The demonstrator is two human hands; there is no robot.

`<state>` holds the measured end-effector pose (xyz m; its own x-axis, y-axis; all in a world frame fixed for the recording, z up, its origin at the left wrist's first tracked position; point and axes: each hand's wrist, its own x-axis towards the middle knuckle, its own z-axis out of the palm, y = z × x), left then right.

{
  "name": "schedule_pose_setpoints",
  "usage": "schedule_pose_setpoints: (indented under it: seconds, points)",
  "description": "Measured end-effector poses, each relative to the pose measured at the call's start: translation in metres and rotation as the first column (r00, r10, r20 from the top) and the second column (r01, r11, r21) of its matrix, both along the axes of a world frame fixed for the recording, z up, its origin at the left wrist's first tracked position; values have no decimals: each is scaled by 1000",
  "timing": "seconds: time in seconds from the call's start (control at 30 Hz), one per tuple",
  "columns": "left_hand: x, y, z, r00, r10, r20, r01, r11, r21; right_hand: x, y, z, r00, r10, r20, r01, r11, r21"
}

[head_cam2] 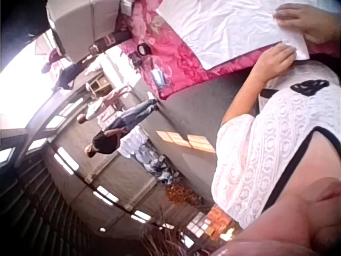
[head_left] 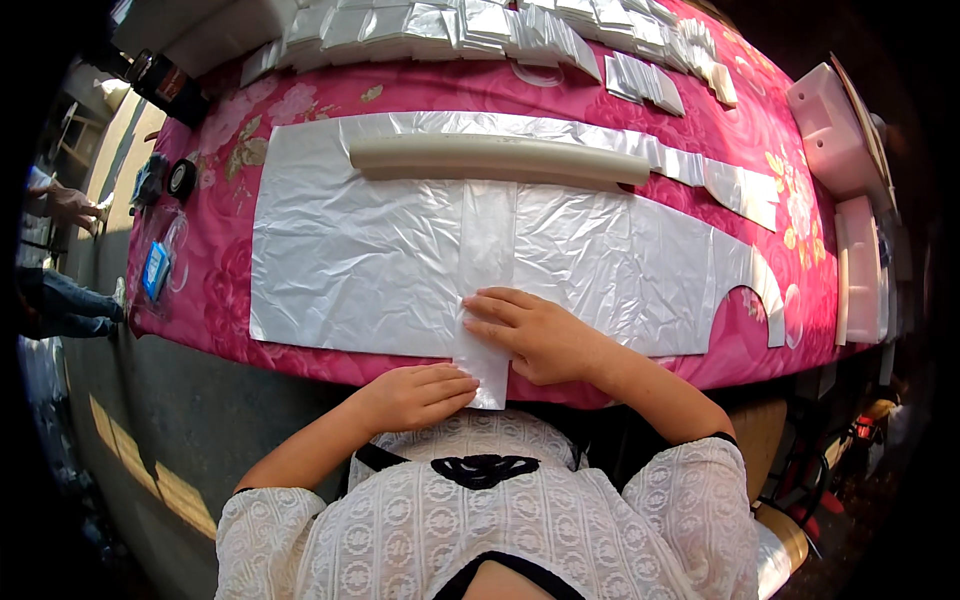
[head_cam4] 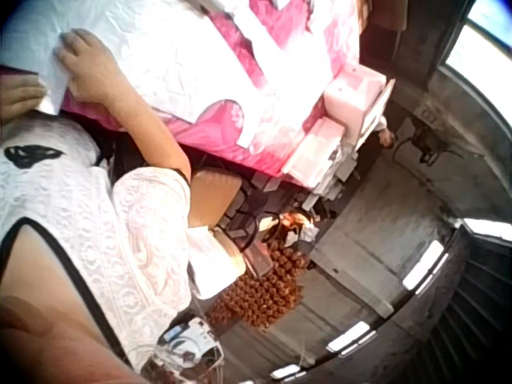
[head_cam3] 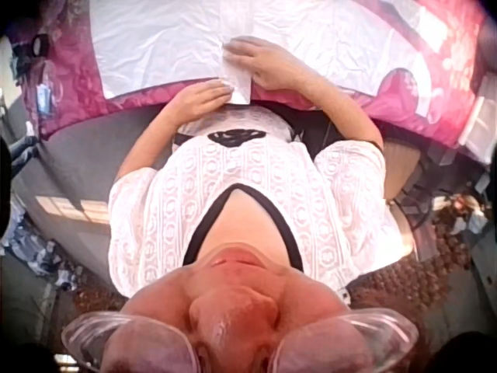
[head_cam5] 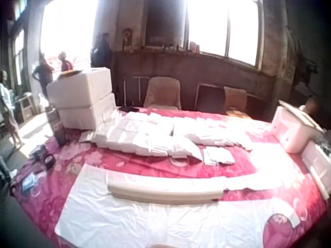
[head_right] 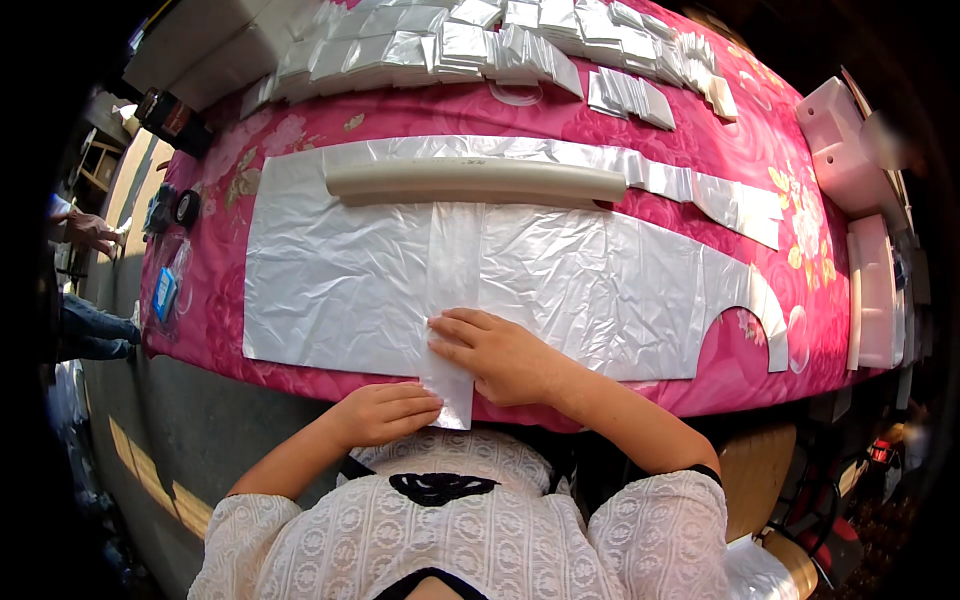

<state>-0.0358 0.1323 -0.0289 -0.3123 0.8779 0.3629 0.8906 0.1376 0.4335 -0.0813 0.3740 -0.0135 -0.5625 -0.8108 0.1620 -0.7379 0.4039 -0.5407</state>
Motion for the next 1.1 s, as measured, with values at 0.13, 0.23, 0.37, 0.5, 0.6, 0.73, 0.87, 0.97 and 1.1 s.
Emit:
schedule_pose_setpoints:
  seconds: [0.13, 0.23, 0.37, 0.5, 0.6, 0.73, 0.87, 0.97, 1.1]
  points:
    - [-6, 0, 2, 988, 87, 126, -110, 977, 184, 6, -1, -7, 992, -118, -38, 117, 993, -25]
    - [-24, 12, 15, 969, 243, -37, -244, 970, -10, 9, -2, -15, 973, -201, -115, 198, 980, -34]
    - [-36, 19, 5, 934, 353, -46, -356, 926, -122, 10, -1, -16, 948, -257, -187, 250, 966, -62]
    - [-40, 25, 10, 909, 413, 58, -410, 910, -59, 3, 6, -14, 946, -270, -178, 255, 961, -104]
    - [-47, 30, 17, 787, 521, 331, -516, 849, -112, -4, 6, -11, 910, -414, 27, 414, 901, -125]
    - [-63, 34, 24, 541, 583, 606, -652, 746, -136, -32, -3, 2, 536, -602, 591, 685, 720, 111]
    - [-57, 40, 10, 785, 604, 141, -607, 795, -26, -55, 3, 7, 366, -549, 752, 618, 747, 245]
    - [-48, 57, -2, 826, 564, 21, -536, 795, -285, -58, 4, 0, 344, -521, 781, 620, 751, 228]
    - [-45, 61, -10, 808, 587, -46, -567, 754, -330, -53, 0, 9, 299, -575, 762, 627, 720, 297]
